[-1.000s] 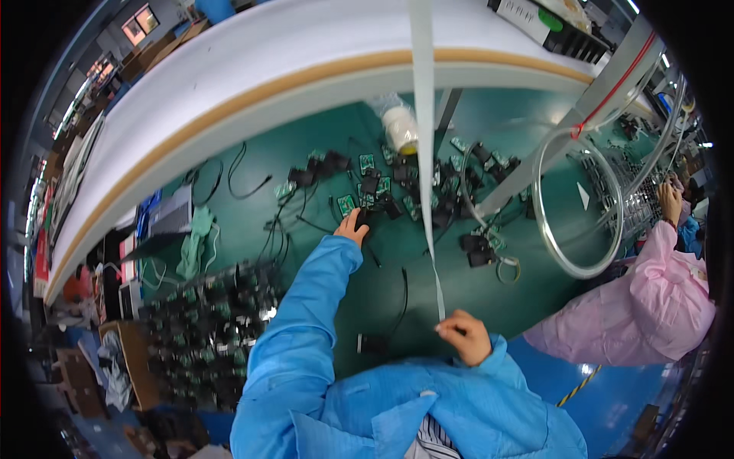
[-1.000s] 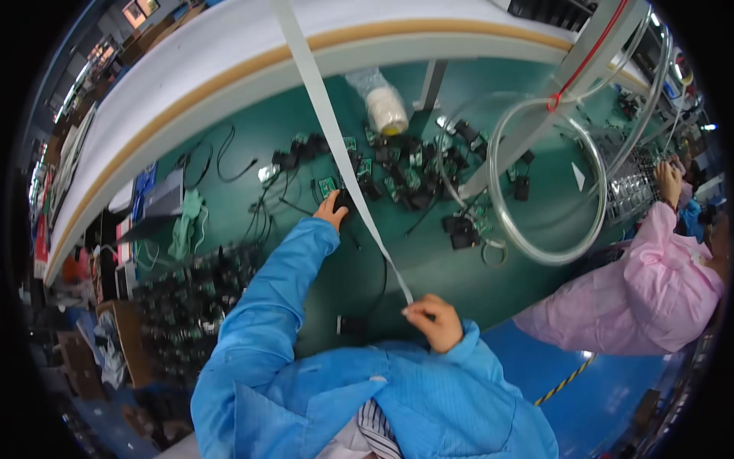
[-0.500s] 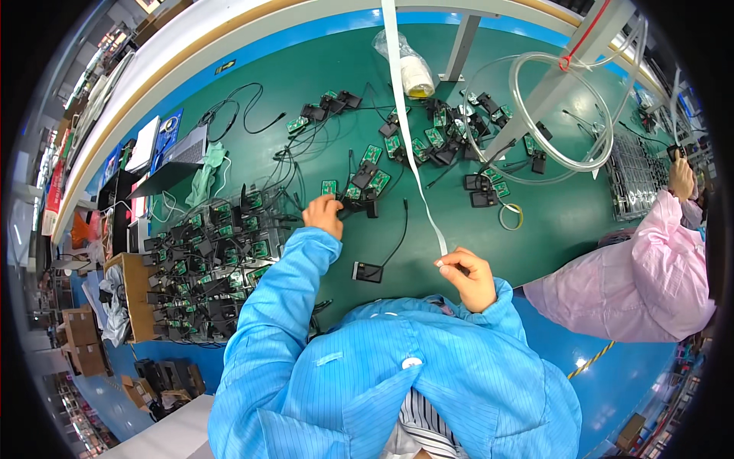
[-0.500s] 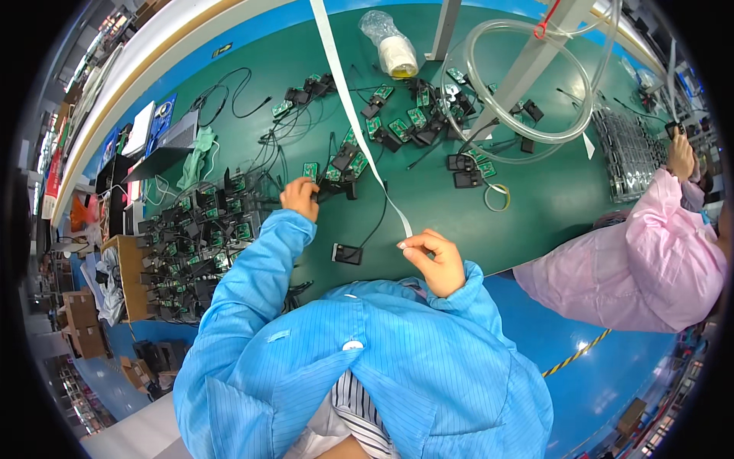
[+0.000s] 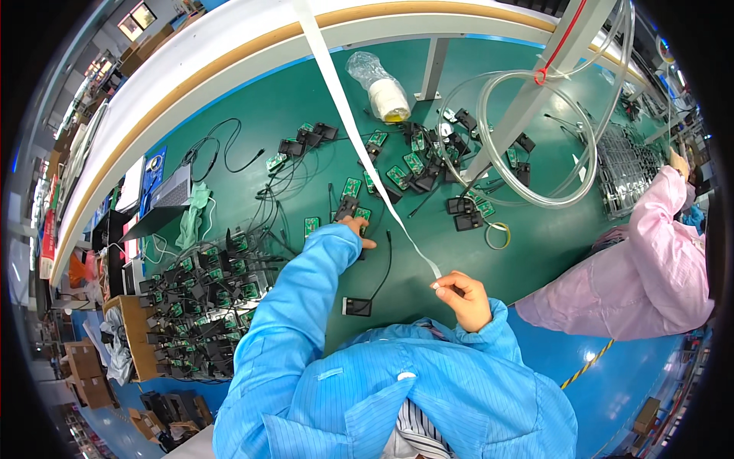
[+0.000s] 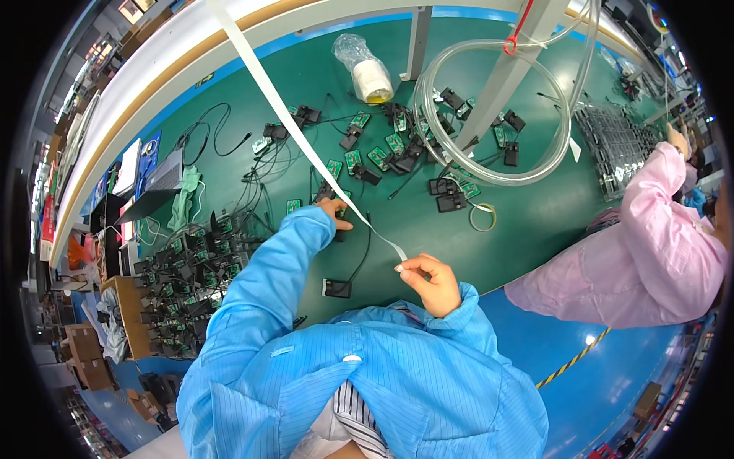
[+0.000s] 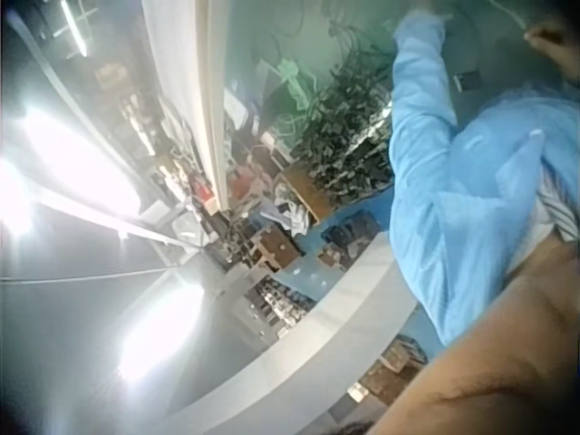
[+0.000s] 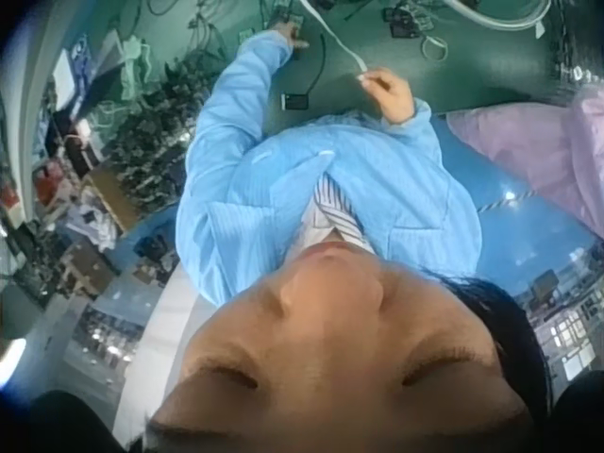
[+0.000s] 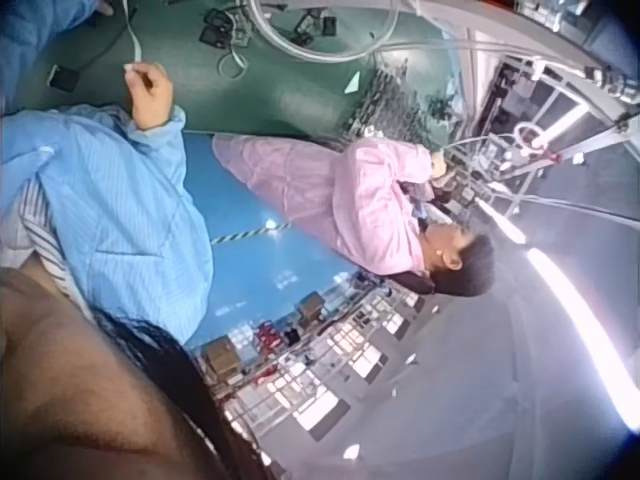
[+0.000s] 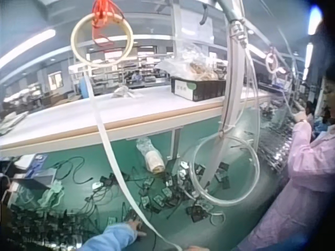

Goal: Assembling small electronic modules by connecting wires and components at a manual assembly station.

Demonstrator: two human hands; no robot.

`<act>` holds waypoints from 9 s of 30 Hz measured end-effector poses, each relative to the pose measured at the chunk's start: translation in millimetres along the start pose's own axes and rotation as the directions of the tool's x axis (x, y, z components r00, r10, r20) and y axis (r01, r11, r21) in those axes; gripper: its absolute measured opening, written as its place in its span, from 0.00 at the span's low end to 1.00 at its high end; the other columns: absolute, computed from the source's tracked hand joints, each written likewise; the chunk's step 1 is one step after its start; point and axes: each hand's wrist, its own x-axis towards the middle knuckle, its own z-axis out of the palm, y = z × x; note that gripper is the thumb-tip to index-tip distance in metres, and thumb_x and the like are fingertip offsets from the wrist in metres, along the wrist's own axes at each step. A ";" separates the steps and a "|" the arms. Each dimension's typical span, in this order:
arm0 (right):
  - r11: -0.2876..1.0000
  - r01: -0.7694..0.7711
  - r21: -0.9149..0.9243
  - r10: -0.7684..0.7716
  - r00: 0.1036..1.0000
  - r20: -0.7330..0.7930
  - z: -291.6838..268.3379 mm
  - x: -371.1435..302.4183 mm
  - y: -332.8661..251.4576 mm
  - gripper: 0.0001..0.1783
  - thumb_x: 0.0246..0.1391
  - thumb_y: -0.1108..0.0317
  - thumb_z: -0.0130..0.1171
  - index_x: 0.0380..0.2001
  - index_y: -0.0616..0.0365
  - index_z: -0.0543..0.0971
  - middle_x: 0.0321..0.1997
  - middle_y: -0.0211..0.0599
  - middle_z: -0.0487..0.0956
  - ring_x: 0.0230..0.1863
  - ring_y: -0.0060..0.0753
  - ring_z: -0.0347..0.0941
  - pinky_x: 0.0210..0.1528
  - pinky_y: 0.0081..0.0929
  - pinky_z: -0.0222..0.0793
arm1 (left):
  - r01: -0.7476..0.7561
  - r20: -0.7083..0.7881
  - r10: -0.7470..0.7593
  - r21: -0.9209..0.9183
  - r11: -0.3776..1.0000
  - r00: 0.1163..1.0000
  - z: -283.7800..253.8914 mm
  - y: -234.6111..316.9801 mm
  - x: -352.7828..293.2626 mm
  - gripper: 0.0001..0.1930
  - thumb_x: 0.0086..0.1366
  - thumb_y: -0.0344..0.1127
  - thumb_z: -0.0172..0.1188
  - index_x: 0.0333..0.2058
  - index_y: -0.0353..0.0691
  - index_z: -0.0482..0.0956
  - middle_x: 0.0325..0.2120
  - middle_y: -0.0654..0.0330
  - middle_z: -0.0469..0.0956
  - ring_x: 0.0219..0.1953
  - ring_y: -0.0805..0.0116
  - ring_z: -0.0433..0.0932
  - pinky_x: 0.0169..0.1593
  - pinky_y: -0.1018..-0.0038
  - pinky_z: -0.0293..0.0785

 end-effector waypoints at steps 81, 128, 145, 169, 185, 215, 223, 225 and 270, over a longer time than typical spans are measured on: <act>0.437 0.779 -0.449 -0.808 0.560 0.185 126.8 -31.5 -49.6 0.35 0.29 0.67 0.74 0.39 0.52 0.61 0.61 0.47 0.72 0.55 0.50 0.71 0.55 0.45 0.64 | -0.506 -0.586 -0.108 -0.766 0.395 0.803 -4.0 126.6 -297.6 0.23 0.60 0.22 0.54 0.54 0.35 0.60 0.46 0.48 0.71 0.41 0.64 0.75 0.44 0.72 0.75; 0.859 0.500 0.109 -0.481 0.715 0.507 95.1 -11.4 -86.7 0.30 0.52 0.76 0.59 0.60 0.62 0.66 0.24 0.27 0.71 0.32 0.25 0.68 0.48 0.25 0.60 | -0.447 -0.448 -0.006 -0.893 -0.046 0.894 -33.4 129.0 -335.7 0.16 0.65 0.27 0.52 0.50 0.34 0.62 0.36 0.47 0.74 0.24 0.64 0.79 0.26 0.75 0.77; 0.913 0.406 -0.044 -0.383 0.888 0.255 116.6 -30.9 -80.0 0.17 0.49 0.76 0.62 0.44 0.58 0.73 0.24 0.27 0.71 0.31 0.25 0.67 0.46 0.25 0.61 | -0.528 -0.530 -0.121 -0.848 0.052 0.839 -27.3 132.9 -332.4 0.16 0.62 0.25 0.55 0.48 0.35 0.64 0.37 0.47 0.75 0.21 0.64 0.78 0.24 0.76 0.78; 0.628 0.714 -0.310 -0.488 0.672 0.557 100.3 -21.5 -101.5 0.10 0.44 0.65 0.67 0.34 0.46 0.81 0.22 0.19 0.70 0.31 0.25 0.63 0.57 0.40 0.44 | -0.374 -0.478 0.508 -0.878 -0.298 0.717 16.4 76.6 -289.5 0.24 0.67 0.52 0.52 0.41 0.31 0.64 0.36 0.46 0.75 0.15 0.65 0.74 0.19 0.76 0.74; 0.488 0.598 -0.636 -0.472 0.793 0.384 87.5 -10.9 -70.9 0.19 0.46 0.63 0.65 0.45 0.45 0.79 0.38 0.21 0.77 0.48 0.28 0.71 0.65 0.59 0.40 | -0.492 -0.493 0.008 -0.870 -0.006 0.870 -2.7 116.6 -302.8 0.24 0.72 0.50 0.44 0.50 0.31 0.65 0.37 0.47 0.74 0.37 0.61 0.78 0.40 0.68 0.77; 0.195 0.807 -0.558 -0.845 0.426 0.322 52.4 9.5 -94.6 0.23 0.54 0.62 0.52 0.53 0.56 0.75 0.65 0.43 0.68 0.56 0.40 0.67 0.58 0.33 0.63 | -0.425 -0.415 0.274 -0.332 0.842 0.868 -60.6 127.8 -318.8 0.19 0.53 0.33 0.62 0.45 0.39 0.73 0.34 0.56 0.79 0.31 0.57 0.79 0.35 0.68 0.73; 0.522 0.805 -0.281 -0.778 0.585 0.230 39.7 4.2 -148.5 0.28 0.61 0.52 0.52 0.55 0.64 0.72 0.56 0.48 0.75 0.60 0.47 0.69 0.61 0.37 0.62 | -0.312 -0.473 0.235 -0.090 0.946 0.849 -68.5 125.8 -330.7 0.17 0.56 0.32 0.61 0.45 0.37 0.72 0.33 0.54 0.79 0.30 0.59 0.78 0.35 0.70 0.73; 0.619 0.762 0.190 -0.753 0.507 0.419 70.0 16.5 -132.0 0.30 0.64 0.49 0.48 0.55 0.65 0.72 0.56 0.49 0.75 0.60 0.46 0.69 0.62 0.38 0.62 | -0.344 -0.422 0.276 -0.092 0.934 0.864 -69.3 128.2 -331.0 0.16 0.58 0.32 0.59 0.44 0.35 0.72 0.32 0.54 0.79 0.30 0.61 0.78 0.34 0.71 0.73; 0.864 0.483 -0.138 -0.436 0.858 0.272 107.3 -19.1 -59.2 0.05 0.44 0.78 0.55 0.23 0.55 0.73 0.22 0.25 0.75 0.27 0.25 0.65 0.50 0.30 0.58 | -0.194 -0.295 0.199 -0.891 -0.412 0.934 -17.2 111.1 -304.8 0.14 0.61 0.39 0.52 0.38 0.35 0.62 0.24 0.42 0.75 0.24 0.50 0.77 0.29 0.67 0.75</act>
